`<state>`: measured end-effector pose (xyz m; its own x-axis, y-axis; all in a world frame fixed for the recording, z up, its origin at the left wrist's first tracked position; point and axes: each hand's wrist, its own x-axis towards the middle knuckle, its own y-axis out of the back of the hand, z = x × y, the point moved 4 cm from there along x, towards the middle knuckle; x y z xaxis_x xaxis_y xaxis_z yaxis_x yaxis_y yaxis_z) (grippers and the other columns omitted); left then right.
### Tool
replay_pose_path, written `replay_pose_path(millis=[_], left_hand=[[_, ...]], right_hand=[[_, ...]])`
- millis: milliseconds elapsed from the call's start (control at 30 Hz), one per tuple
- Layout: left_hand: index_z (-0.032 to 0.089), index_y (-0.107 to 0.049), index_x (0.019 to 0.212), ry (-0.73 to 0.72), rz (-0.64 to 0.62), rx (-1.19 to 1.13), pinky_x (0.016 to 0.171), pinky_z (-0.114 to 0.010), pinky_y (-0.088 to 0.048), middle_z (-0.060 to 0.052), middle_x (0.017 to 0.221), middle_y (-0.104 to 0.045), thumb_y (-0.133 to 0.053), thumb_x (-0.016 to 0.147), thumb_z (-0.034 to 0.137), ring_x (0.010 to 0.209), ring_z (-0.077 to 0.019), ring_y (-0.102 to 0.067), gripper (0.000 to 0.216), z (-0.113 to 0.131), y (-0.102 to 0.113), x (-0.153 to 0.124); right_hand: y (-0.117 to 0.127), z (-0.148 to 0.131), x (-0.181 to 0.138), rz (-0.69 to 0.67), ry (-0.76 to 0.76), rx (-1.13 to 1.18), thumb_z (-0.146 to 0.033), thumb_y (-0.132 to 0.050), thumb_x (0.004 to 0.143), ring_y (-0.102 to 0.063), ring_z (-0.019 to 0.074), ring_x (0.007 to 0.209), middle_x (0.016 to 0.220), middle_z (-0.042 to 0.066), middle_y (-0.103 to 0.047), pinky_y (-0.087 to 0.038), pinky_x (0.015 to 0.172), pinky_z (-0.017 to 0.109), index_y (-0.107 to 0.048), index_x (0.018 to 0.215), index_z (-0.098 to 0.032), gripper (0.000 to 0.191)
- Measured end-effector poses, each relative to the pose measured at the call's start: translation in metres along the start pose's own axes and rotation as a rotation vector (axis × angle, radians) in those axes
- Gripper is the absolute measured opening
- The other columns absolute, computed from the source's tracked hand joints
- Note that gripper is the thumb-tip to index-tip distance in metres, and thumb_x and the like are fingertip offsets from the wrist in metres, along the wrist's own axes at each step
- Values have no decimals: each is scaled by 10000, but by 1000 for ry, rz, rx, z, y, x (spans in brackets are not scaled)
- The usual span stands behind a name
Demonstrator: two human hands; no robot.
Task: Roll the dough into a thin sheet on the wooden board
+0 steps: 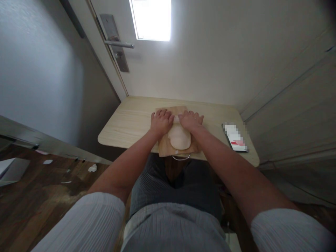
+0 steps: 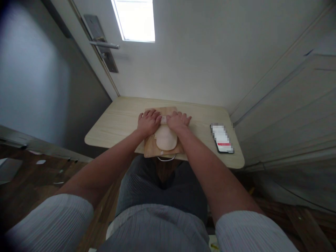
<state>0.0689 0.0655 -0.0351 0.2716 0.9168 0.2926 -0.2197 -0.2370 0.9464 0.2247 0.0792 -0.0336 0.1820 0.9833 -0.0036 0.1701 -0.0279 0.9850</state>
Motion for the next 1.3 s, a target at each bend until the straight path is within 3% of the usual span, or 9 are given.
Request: replay_pose_path(millis=[500,800,1033,1300], left_hand=[[270,-640,1273,-15,-30,5,1051,-509,-358,-94,1387,-607,-219,1056,457,1284,-315,-486,509,-9,-10,34],[283,-632,1283,-23,-34,24,1001,-491,-424,-75,1351,-630,-266,1052,452,1246,-315,-513,465,-16,-19,54],[280,-604,1339,-10,-73,10,1032,-508,-404,-93,1391,-598,-286,1038,481,1277,-322,-491,482,-21,-25,65],[269,-641,1273,-20,-68,57,996,-507,-435,-102,1317,-630,-287,1037,457,1230,-322,-519,465,-21,-26,69]], right_hand=[[-2,-1,31,-78,2,24,-549,-352,972,-487,387,1312,1485,175,-519,-346,1076,620,-491,1460,-219,605],[-6,-2,49,-92,14,13,-590,-367,969,-446,409,1345,1530,175,-481,-303,1095,667,-443,1517,-233,659],[-7,-2,58,-101,28,19,-605,-342,974,-429,416,1353,1531,184,-476,-290,1099,678,-450,1522,-215,680],[-7,-2,61,-107,33,3,-602,-295,988,-433,405,1353,1527,175,-477,-311,1092,667,-476,1496,-227,657]])
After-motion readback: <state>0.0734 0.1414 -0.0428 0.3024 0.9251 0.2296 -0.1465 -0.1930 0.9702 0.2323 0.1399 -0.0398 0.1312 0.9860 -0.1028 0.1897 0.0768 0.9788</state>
